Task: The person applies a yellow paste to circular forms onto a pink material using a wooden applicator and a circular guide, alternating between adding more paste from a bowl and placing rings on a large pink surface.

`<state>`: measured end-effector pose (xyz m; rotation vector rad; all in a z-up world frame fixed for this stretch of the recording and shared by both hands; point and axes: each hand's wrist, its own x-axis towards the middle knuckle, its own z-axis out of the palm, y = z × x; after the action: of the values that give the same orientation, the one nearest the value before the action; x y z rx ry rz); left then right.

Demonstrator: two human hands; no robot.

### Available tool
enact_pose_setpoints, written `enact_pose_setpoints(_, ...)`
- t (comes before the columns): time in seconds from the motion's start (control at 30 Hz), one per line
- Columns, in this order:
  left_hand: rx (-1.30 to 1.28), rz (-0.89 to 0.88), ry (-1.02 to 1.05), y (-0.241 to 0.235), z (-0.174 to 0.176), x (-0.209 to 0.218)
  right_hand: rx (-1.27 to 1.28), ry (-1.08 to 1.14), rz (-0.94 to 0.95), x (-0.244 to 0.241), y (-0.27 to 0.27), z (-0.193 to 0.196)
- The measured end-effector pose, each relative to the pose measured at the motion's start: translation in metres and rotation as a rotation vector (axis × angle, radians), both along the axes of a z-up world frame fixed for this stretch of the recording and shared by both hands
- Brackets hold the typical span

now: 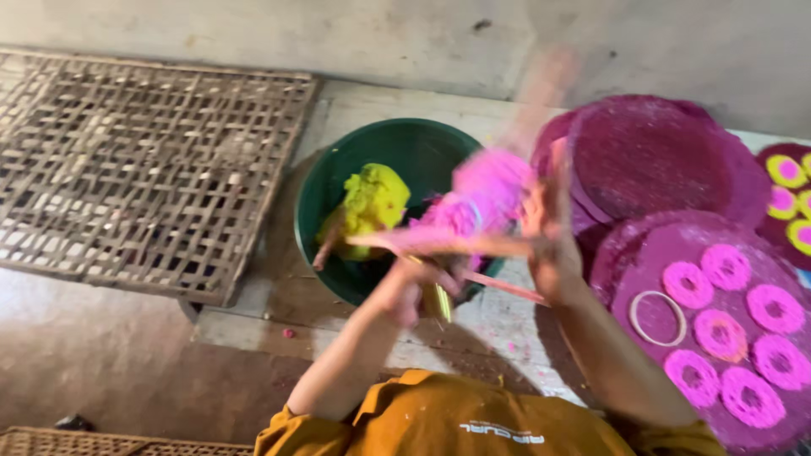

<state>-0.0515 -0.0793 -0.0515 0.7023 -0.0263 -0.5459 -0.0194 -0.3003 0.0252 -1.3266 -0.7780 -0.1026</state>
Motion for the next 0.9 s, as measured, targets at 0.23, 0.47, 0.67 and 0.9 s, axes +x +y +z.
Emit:
enact_pose_setpoints(0.23,0.332,-0.130,-0.727,-0.102,0.034,-0.030,0.410,0.382,0.265,-0.052,-0.122,0.054)
enact_pose_setpoints(0.47,1.153,-0.368,-0.976,-0.182,0.122,-0.051,-0.673,-0.532,-0.133,-0.132,-0.233,0.090)
enact_pose_setpoints(0.67,0.737,-0.577,-0.736,-0.257,0.127,-0.082,-0.571,-0.658,-0.206,-0.161,-0.272,0.069)
enact_pose_setpoints(0.9,0.346,-0.390,-0.673,-0.314,0.061,-0.074,-0.635,-0.096,-0.349,-0.168,-0.303,0.058)
